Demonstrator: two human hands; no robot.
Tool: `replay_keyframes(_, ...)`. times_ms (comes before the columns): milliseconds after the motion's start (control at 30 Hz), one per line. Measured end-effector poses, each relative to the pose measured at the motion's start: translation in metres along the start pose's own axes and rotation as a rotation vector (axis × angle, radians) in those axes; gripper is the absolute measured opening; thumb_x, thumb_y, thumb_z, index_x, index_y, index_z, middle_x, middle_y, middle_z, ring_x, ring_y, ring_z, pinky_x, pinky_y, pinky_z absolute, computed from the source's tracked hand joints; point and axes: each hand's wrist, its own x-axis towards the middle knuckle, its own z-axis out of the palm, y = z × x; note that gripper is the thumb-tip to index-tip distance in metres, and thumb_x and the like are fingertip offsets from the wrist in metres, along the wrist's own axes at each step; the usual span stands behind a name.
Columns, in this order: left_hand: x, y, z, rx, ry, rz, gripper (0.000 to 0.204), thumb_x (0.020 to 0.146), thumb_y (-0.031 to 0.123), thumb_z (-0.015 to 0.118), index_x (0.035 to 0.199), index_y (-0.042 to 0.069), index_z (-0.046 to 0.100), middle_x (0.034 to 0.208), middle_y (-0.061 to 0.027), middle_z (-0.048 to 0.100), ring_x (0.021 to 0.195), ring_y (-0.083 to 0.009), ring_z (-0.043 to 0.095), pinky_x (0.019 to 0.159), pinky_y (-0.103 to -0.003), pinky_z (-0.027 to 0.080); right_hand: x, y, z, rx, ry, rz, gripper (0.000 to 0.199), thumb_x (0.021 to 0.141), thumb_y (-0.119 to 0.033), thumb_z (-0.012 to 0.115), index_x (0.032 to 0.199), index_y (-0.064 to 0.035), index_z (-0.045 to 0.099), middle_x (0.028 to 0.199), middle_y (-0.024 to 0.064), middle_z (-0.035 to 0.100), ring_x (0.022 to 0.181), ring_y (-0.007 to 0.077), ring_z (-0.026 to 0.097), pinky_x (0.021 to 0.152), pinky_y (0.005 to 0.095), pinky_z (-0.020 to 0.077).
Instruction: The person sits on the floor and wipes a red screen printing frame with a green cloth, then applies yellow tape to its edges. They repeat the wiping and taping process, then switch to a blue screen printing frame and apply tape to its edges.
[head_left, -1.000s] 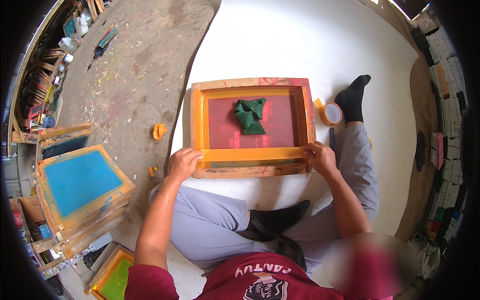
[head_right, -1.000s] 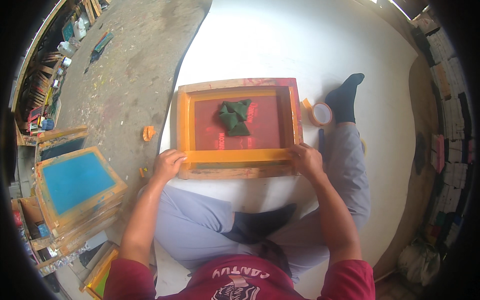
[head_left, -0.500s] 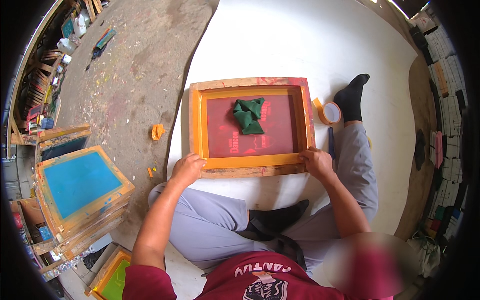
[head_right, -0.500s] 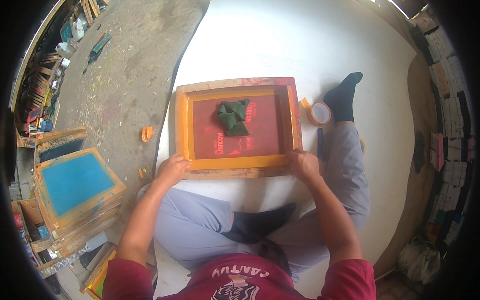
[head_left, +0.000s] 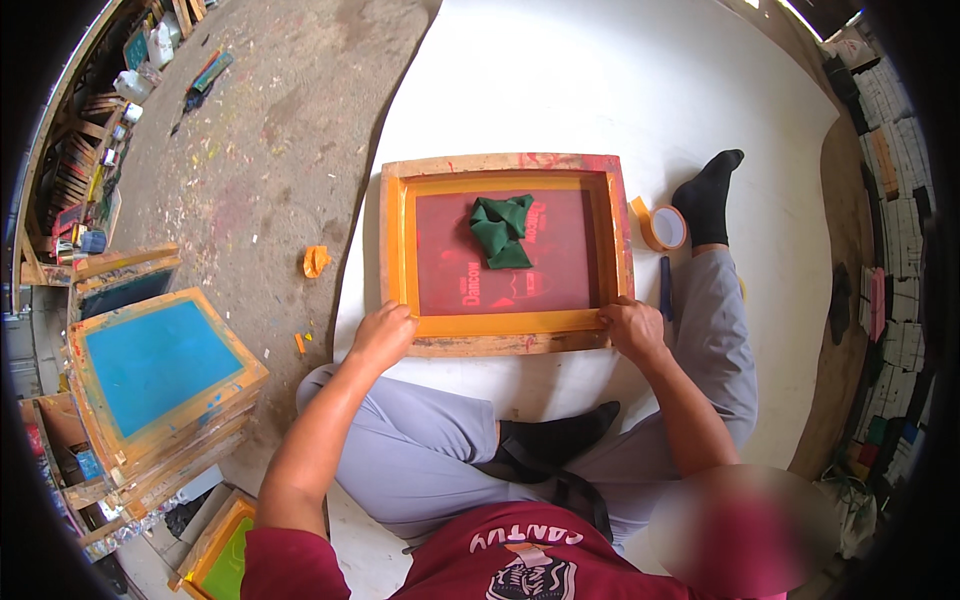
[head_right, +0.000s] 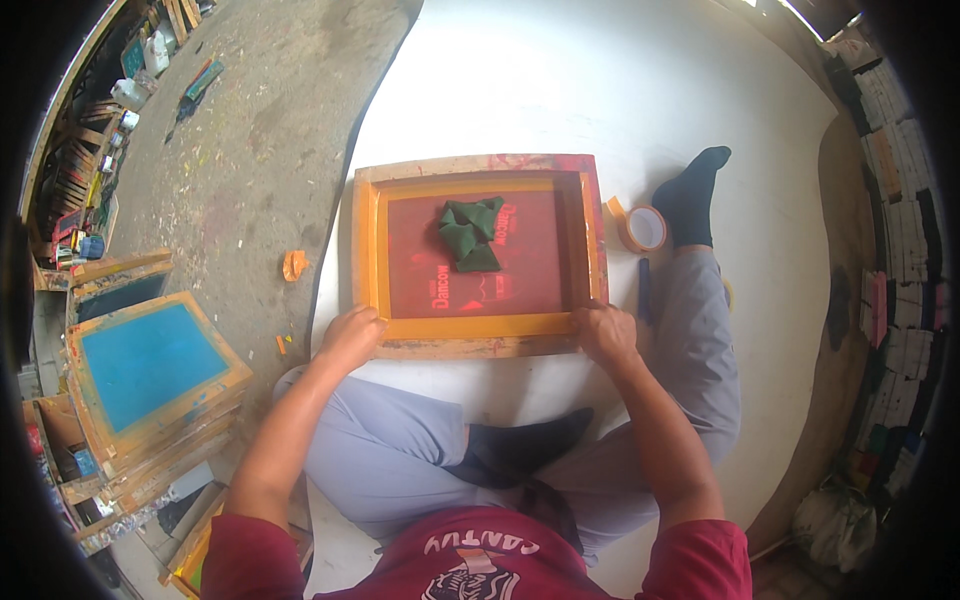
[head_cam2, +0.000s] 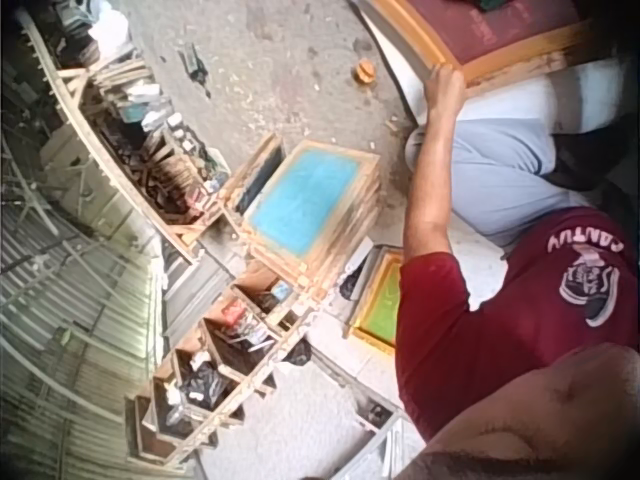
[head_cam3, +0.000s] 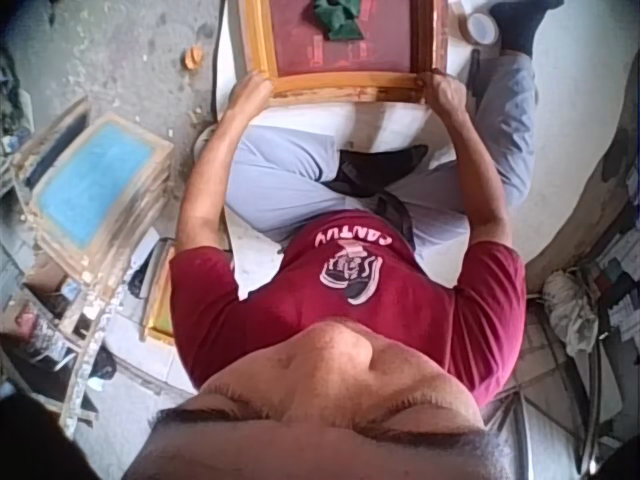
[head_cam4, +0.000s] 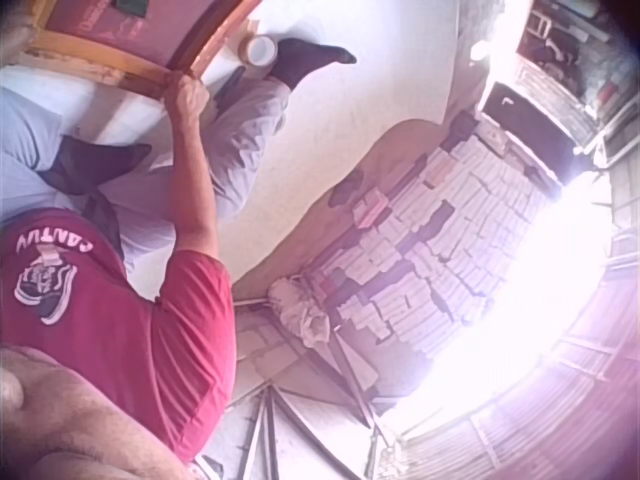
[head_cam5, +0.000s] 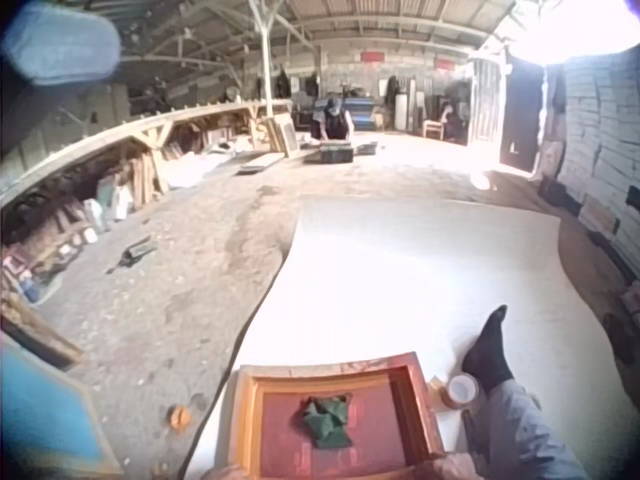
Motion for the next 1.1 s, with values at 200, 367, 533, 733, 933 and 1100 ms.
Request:
replay_keyframes(200,0.006,0.0,0.016,0.113,-0.043,0.065,0.012,0.079,0.003,0.067,0.083,0.003,0.078,0.093,-0.0103,0.072,0.099,-0.0279,0.069,0.082,-0.039,0.06,0.0,0.0,0.006,-0.116,0.004,-0.076,0.012,0.078,-0.017,0.073,0.088,-0.0142,0.078,0.097,0.0073,0.073,0.09,0.0312,0.075,0.075,0.0477,0.0592)
replay_keyframes(367,0.007,0.002,0.02,0.151,-0.054,0.078,0.011,0.078,0.004,0.067,0.08,0.004,0.078,0.092,-0.0106,0.073,0.098,-0.0267,0.07,0.08,-0.038,0.062,-0.003,-0.005,0.005,-0.186,0.053,-0.12,0.02,0.081,-0.011,0.067,0.092,-0.0194,0.082,0.091,0.0059,0.074,0.087,0.0298,0.076,0.076,0.0443,0.0603)
replay_keyframes(533,0.009,0.002,0.021,0.176,-0.056,0.099,0.013,0.08,0.01,0.07,0.081,0.003,0.081,0.092,-0.0107,0.073,0.097,-0.0271,0.072,0.077,-0.039,0.063,-0.003,-0.001,0.009,-0.171,0.019,-0.113,0.013,0.078,-0.02,0.076,0.088,-0.0125,0.078,0.099,0.0072,0.072,0.091,0.0299,0.075,0.074,0.0467,0.0593)
replay_keyframes(733,0.007,0.002,0.024,0.176,-0.052,0.069,0.012,0.078,0.007,0.069,0.081,0.003,0.079,0.093,-0.0114,0.073,0.098,-0.0279,0.071,0.078,-0.04,0.062,-0.003,-0.009,0.002,-0.195,0.038,-0.116,0.023,0.082,-0.011,0.067,0.096,-0.019,0.083,0.092,0.0055,0.074,0.087,0.0294,0.076,0.076,0.0448,0.0603)
replay_keyframes(933,0.011,0.004,0.019,0.179,-0.09,0.066,0.013,0.08,0.009,0.069,0.082,0.003,0.08,0.094,-0.0114,0.073,0.099,-0.0279,0.071,0.079,-0.04,0.062,-0.002,-0.009,0.001,-0.196,-0.001,-0.1,0.022,0.083,-0.012,0.065,0.094,-0.0186,0.083,0.093,0.006,0.074,0.087,0.0294,0.076,0.076,0.0451,0.0605)
replay_keyframes(1100,0.012,0.002,0.021,0.185,-0.11,0.064,0.014,0.082,0.011,0.07,0.083,0.003,0.081,0.094,-0.0111,0.074,0.098,-0.0277,0.072,0.079,-0.04,0.063,-0.001,-0.008,0.005,-0.215,-0.01,-0.102,0.021,0.084,-0.013,0.065,0.092,-0.0185,0.083,0.092,0.0066,0.073,0.086,0.0294,0.076,0.075,0.0452,0.0604)
